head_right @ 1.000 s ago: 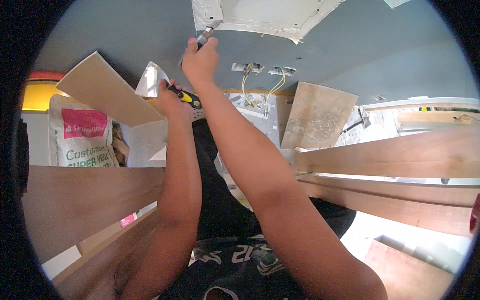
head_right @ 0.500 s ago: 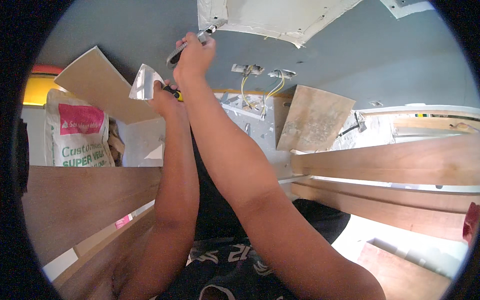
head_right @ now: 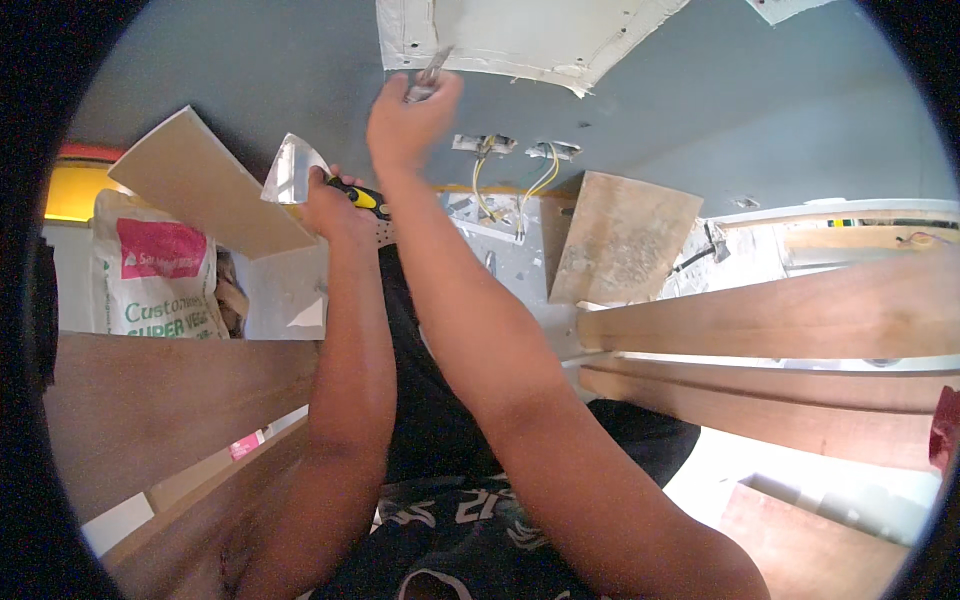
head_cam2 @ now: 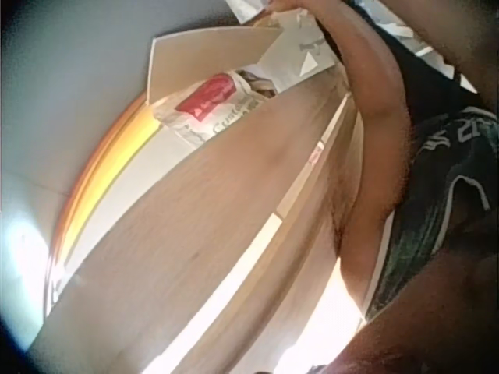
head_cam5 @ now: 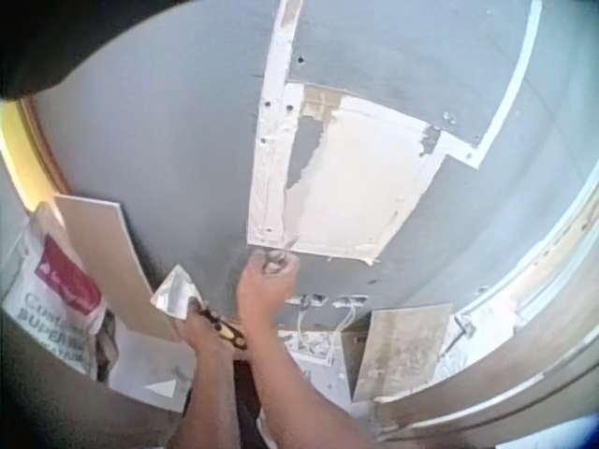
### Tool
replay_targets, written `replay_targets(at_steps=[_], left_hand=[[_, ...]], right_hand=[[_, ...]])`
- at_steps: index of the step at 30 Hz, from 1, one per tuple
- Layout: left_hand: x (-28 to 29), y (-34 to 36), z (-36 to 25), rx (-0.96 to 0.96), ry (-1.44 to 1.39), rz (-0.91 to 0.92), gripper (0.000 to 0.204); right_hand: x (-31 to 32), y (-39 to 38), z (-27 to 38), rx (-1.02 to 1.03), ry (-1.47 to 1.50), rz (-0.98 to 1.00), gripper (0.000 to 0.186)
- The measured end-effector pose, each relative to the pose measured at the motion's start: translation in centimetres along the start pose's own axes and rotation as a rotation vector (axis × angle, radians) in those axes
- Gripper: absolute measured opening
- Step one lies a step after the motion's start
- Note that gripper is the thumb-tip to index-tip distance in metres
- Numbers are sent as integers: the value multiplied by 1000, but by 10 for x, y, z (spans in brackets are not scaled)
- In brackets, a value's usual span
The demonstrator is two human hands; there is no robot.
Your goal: Cutting and scraping around a drywall patch area using a utility knife and putty knife.
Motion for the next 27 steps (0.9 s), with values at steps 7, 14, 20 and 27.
replay_targets(at_steps=[7,14,20,27], left_hand=[[-7,-9,-8,53,15,-35,26],[-7,-6,-3,63,63,-38,18],[-13,-13,0,47,91,-14,23],[-17,-14,5,47,94,45,25]], right_hand=[[47,43,31,476,-692,45,40],[53,68,25,728,-813,193,28],[57,75,23,861,-827,286,17],[60,78,22,884,-729,348,20]])
Point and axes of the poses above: each hand's wrist, its own y-axis towards the middle knuckle, its own x-axis out of the back of the hand, z = x × y, the point moved 1 cm from there along y, towards the middle knuckle, and after that the axes turned 1 degree about -z, right-handed, at the moved point
